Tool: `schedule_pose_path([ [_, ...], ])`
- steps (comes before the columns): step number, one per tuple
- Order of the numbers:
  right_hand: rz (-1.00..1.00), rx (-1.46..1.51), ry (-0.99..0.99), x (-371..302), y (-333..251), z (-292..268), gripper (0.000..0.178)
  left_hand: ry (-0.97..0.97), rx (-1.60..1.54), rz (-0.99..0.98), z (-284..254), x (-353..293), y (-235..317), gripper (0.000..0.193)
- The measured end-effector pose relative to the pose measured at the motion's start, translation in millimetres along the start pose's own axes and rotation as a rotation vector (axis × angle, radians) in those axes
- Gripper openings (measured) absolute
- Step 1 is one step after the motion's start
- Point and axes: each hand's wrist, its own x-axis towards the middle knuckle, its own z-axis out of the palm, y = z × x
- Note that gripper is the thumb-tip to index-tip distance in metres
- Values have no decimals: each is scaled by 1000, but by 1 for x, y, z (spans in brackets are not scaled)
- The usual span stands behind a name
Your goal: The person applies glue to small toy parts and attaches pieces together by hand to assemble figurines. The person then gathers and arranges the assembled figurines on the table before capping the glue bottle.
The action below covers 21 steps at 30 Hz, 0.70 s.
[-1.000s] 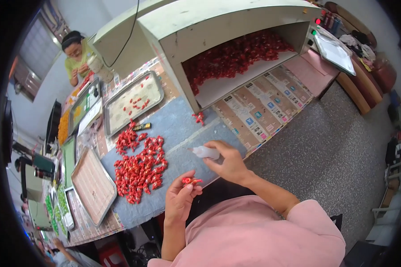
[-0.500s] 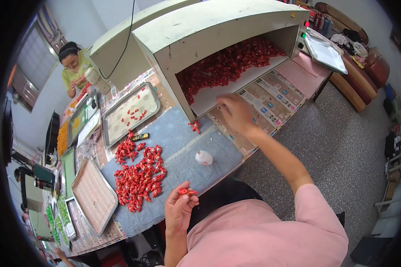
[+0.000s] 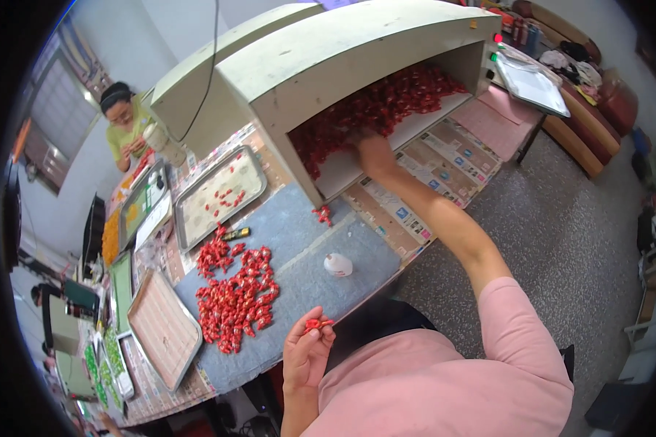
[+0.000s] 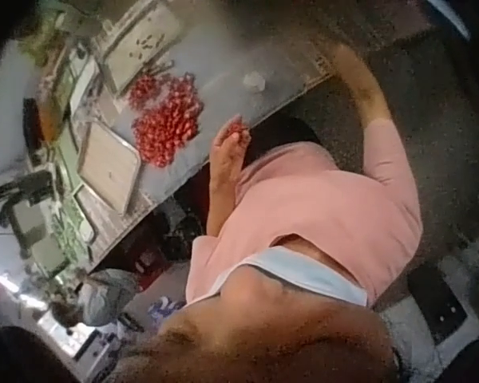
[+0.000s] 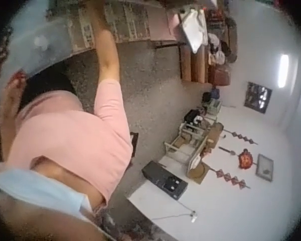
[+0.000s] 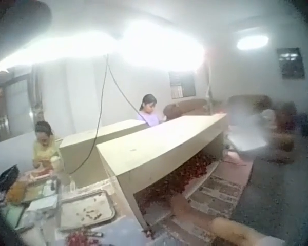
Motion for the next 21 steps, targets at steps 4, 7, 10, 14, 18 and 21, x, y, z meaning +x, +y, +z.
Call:
schedule_pose_path([
  [4, 258, 424, 31, -20, -31, -46, 18, 4, -143, 6, 6, 2, 4, 35],
  [7, 372, 854, -5, -54, -55, -77, 12, 12, -256, -17, 2, 2, 5, 34],
  [10, 517, 802, -150, -92, -98, -111, 10, -29, -187, -46, -6, 2, 0, 32],
  [14, 461, 1011, -207, -141, -138, -128, 14, -66, -116, -45, -4, 1, -1, 27],
  [18, 524, 1168, -385, -165, -168, -138, 16, -66, -93, -32, 2, -4, 3, 36],
  [21, 531, 1164, -459, -174, -184, -137, 16, -71, -164, 24, 4, -5, 1, 46],
])
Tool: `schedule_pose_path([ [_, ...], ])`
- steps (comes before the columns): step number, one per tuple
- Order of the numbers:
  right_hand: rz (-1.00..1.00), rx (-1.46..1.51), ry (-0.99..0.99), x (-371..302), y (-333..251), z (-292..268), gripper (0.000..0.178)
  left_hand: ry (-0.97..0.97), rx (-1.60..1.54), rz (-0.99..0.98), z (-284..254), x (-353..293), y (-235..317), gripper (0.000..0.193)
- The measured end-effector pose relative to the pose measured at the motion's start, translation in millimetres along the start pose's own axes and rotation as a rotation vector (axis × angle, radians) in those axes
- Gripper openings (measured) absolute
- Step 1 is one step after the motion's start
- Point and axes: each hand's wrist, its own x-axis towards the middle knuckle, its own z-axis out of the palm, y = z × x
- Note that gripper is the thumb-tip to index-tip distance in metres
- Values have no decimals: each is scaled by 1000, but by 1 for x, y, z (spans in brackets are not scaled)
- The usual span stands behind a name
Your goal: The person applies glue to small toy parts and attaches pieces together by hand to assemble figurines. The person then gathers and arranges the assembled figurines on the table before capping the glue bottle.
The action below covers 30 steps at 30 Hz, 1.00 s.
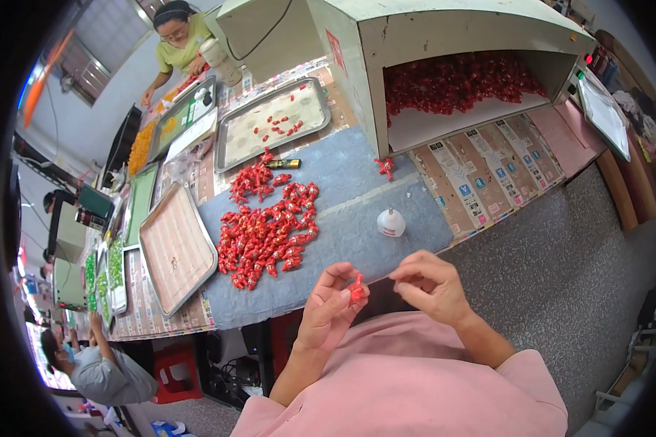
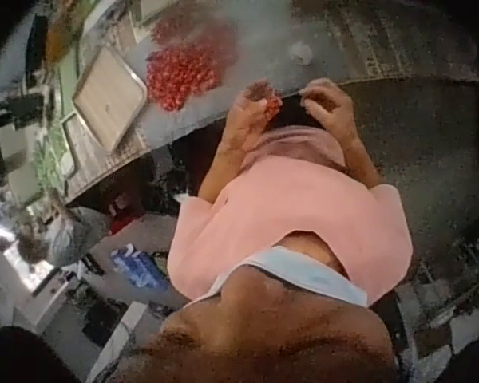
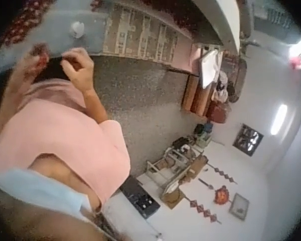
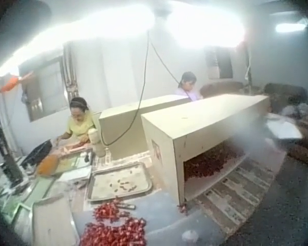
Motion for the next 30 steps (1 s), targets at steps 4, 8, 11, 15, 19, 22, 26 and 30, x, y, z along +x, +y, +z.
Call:
schedule_pose_path([
  [4, 96, 202, -53, -5, 0, 15, 23, 12, 6, -10, 0, -2, 1, 47],
  [8, 73, 191, -88, -3, -3, 22, 20, 29, -46, -66, -9, -3, -1, 48],
  [11, 13, 88, -118, -1, -4, 22, 19, 22, -76, -60, -10, -3, -1, 48],
  [15, 106, 173, -81, -4, -6, 26, 19, 36, -83, -30, -9, -5, 0, 49],
  [19, 182, 232, -57, -5, -12, 28, 18, 36, -105, -52, -9, -4, -3, 49],
  [22, 172, 208, -60, -5, -13, 28, 16, 41, -113, -65, -8, -2, -4, 49],
  [26, 166, 137, -76, -4, -13, 26, 13, 21, -80, -49, -10, -2, -6, 48],
  [30, 147, 113, -84, -4, -12, 24, 13, 24, -21, -33, -10, -1, -7, 48],
])
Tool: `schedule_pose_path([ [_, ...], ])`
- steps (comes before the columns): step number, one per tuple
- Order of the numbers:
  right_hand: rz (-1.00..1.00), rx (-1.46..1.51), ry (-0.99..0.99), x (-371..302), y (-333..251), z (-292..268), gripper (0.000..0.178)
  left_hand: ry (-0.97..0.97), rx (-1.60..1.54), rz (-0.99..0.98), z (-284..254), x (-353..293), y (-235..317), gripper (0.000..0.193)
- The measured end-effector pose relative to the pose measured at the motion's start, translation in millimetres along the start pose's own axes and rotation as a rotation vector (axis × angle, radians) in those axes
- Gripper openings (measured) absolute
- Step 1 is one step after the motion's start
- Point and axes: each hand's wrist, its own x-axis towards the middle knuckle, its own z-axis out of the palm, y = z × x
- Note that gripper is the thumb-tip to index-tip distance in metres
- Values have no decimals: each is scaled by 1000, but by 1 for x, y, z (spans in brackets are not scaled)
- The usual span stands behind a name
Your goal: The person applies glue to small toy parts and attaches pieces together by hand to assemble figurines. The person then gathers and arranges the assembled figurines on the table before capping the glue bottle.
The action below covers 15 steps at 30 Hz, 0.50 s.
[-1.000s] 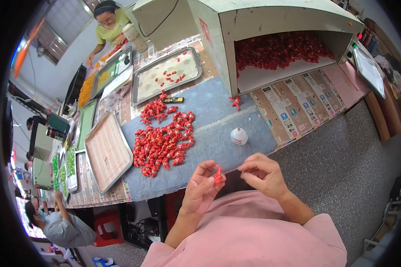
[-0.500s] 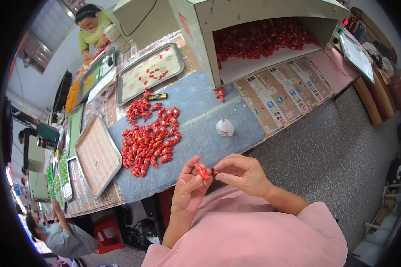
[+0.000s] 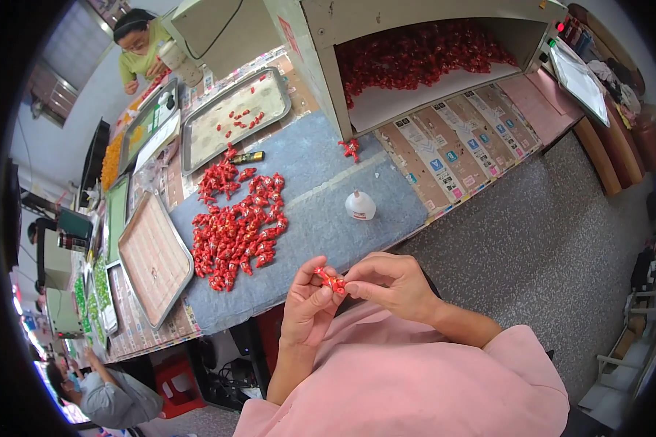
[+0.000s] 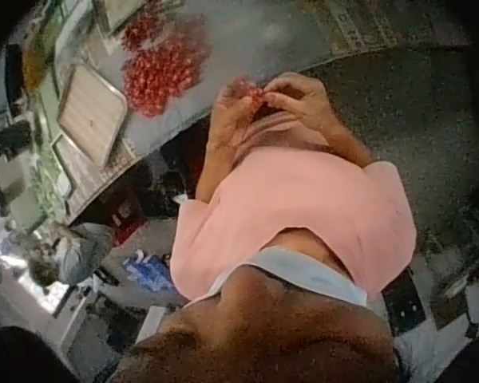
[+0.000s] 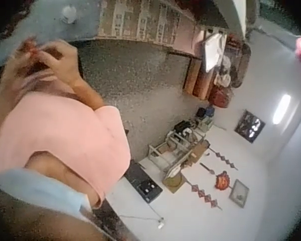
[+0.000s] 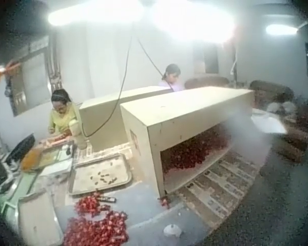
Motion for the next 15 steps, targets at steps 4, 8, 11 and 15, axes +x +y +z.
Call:
schedule_pose_path([
  [4, -14, -58, -3, 0, -2, -2, 13, -3, 41, 22, 1, 1, -1, 46],
  [8, 99, 64, 0, 0, -2, -2, 12, -6, 181, 114, -1, 1, -4, 43],
  [11, 127, 104, 1, 0, -1, -3, 11, 6, 276, 153, 0, 1, -3, 41],
  [15, 86, 49, 2, -2, 1, -5, 10, 18, 346, 146, -1, 1, -2, 39],
])
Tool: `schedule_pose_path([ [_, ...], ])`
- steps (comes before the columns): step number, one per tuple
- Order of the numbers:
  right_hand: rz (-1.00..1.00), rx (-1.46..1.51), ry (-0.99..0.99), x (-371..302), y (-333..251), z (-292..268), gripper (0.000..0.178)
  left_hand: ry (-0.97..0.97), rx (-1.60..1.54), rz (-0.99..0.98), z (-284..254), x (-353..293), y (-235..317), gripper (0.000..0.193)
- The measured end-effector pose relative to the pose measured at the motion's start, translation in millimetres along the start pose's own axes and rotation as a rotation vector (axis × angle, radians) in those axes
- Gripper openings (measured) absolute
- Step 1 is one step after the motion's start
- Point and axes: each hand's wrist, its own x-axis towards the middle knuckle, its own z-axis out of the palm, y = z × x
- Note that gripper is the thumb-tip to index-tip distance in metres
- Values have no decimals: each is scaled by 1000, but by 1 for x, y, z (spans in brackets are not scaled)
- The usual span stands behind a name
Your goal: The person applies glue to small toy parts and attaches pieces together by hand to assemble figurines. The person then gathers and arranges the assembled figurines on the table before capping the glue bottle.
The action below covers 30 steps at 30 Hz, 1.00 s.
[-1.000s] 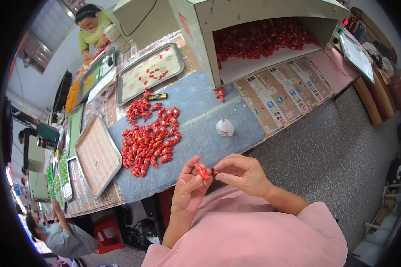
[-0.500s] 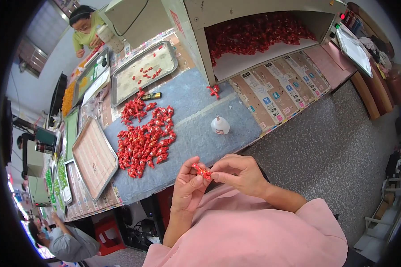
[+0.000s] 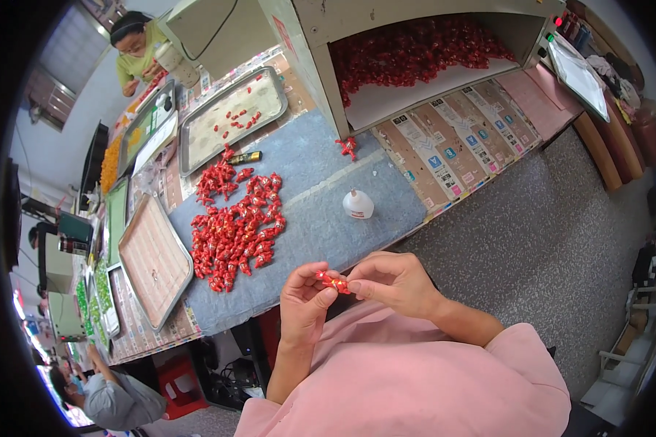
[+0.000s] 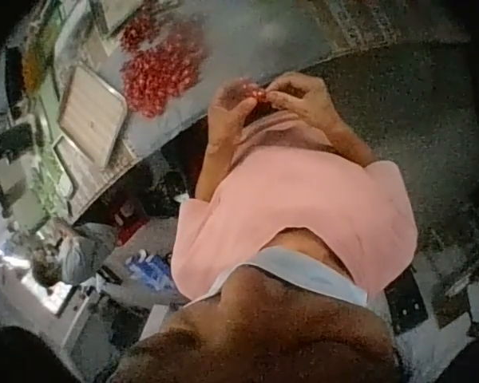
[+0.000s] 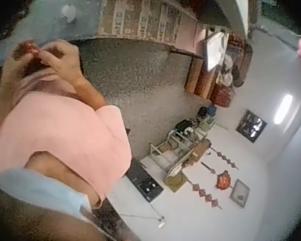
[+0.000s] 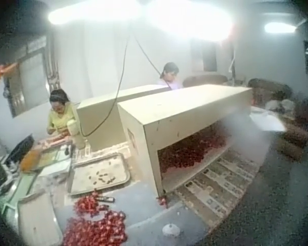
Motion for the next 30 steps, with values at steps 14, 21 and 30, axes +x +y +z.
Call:
schedule_pose_path([
  [14, -149, -158, -30, -2, -1, -1, 10, -58, 25, -21, 0, 0, 6, 35],
  [21, -174, -167, -6, -5, -4, 8, 11, -62, 6, -31, 1, -2, 15, 40],
  [30, -207, -221, 6, 2, -6, 14, 16, -48, -4, 4, -7, 1, 16, 38],
])
